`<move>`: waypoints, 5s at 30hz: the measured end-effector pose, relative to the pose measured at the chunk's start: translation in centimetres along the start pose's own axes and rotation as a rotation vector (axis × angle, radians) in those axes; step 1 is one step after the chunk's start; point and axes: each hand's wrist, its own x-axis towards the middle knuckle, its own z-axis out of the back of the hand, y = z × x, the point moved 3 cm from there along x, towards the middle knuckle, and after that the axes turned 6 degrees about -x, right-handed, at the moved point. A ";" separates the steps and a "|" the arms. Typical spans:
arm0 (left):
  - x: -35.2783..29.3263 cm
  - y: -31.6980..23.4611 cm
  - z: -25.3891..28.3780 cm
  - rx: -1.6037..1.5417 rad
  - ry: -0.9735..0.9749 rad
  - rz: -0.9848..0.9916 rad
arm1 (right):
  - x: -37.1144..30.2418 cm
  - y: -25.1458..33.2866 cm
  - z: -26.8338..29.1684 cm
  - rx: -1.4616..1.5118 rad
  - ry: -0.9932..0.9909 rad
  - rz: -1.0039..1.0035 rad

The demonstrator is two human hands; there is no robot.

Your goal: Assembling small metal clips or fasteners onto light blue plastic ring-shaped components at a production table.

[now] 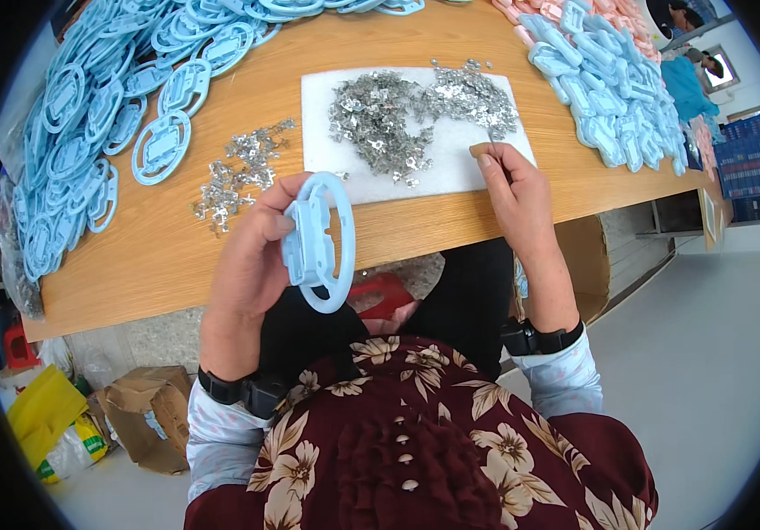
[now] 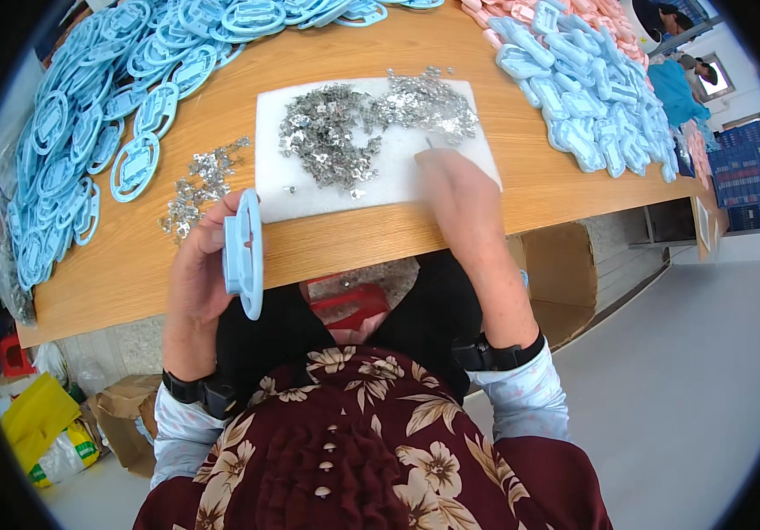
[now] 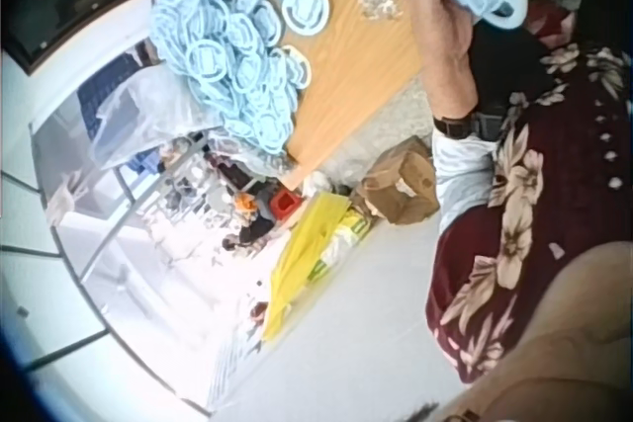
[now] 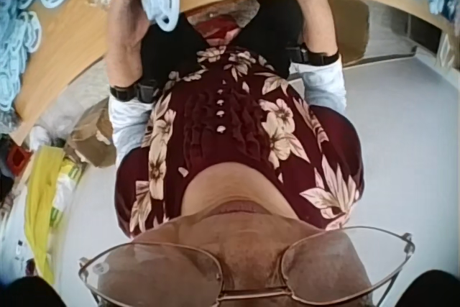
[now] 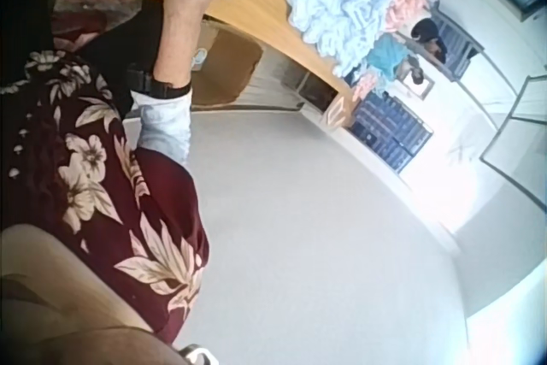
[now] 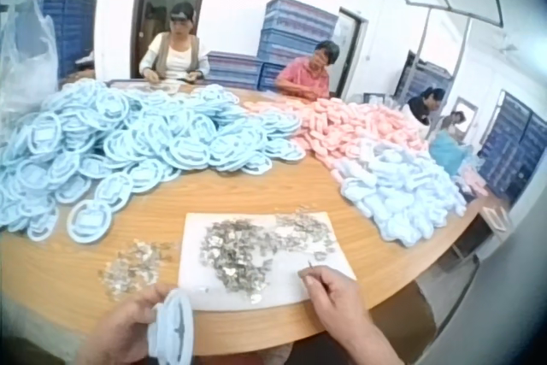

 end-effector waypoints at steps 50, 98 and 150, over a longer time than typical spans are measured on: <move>-1.0 -1.1 -1.1 0.815 -0.162 -0.226 | 0.4 11.1 -7.7 0.198 0.473 -0.020; -2.2 -2.0 -1.7 1.186 -0.170 -0.451 | -2.8 9.0 -8.1 0.565 0.548 -0.247; 0.5 6.0 -2.7 -0.378 0.429 0.399 | -3.3 8.0 -2.9 0.474 0.388 -0.181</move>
